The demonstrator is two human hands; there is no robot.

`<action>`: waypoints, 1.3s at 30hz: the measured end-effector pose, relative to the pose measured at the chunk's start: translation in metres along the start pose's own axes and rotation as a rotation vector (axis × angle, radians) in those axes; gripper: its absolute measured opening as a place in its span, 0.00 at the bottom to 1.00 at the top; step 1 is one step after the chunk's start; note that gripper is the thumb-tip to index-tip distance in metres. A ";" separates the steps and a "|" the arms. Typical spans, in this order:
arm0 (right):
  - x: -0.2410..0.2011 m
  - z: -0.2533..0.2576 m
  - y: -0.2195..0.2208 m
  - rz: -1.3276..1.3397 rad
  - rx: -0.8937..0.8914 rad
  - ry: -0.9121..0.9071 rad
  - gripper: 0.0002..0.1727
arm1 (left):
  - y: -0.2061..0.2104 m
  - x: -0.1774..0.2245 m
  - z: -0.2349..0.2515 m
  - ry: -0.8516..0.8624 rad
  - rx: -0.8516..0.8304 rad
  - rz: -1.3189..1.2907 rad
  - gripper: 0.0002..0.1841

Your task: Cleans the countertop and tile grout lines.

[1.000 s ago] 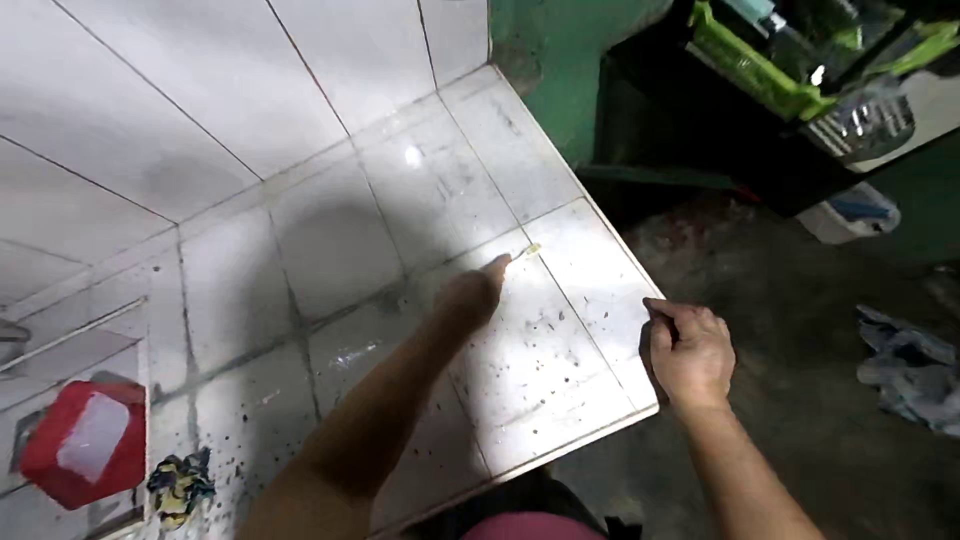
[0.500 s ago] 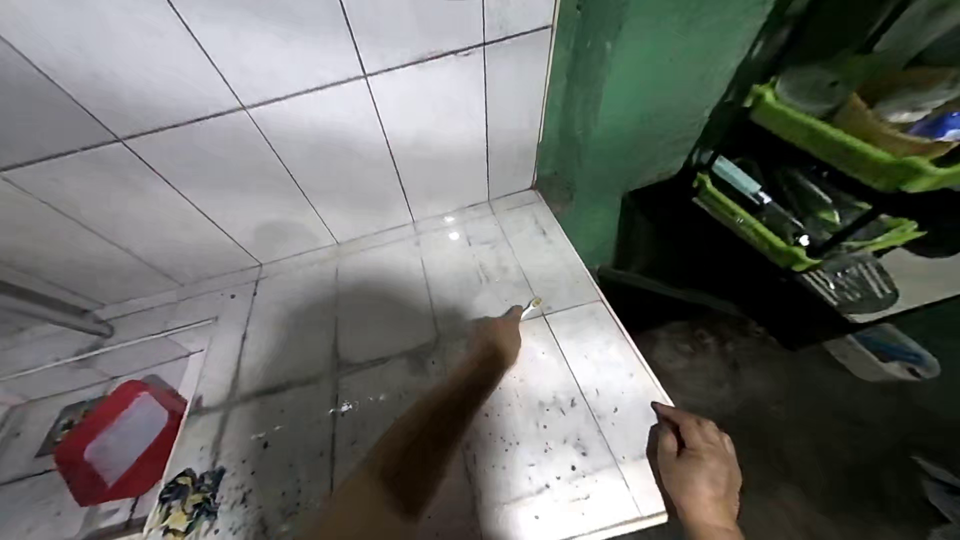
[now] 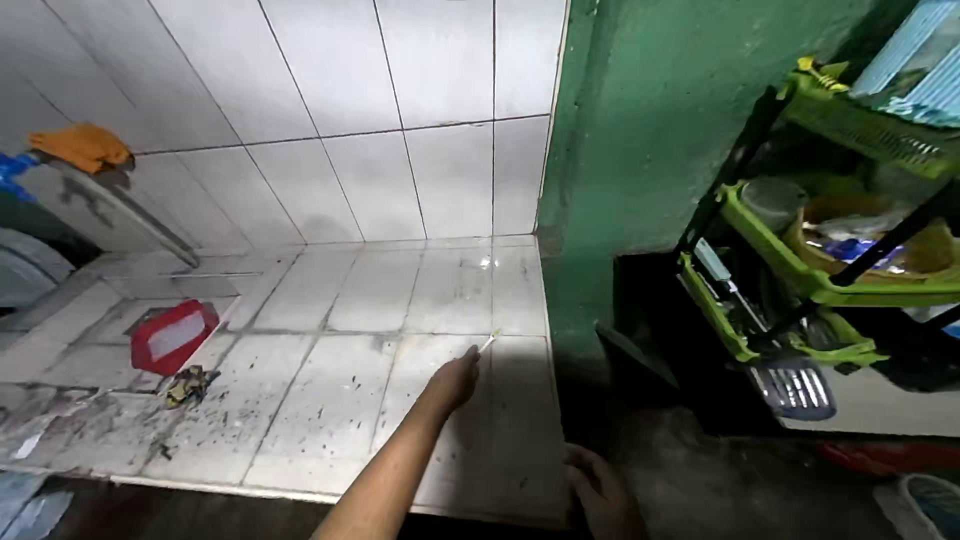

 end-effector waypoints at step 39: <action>-0.118 0.493 0.017 -0.898 -0.377 -0.366 0.29 | 0.153 -0.005 -0.084 -0.679 1.142 -0.181 0.31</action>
Point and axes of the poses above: each hand's wrist, its own z-axis towards the middle knuckle, its own y-axis out of the palm, x = y × z, the point moved 1 cm from there along z, towards the middle knuckle, and after that the axes turned 3 degrees about z, right-handed, at the moved point
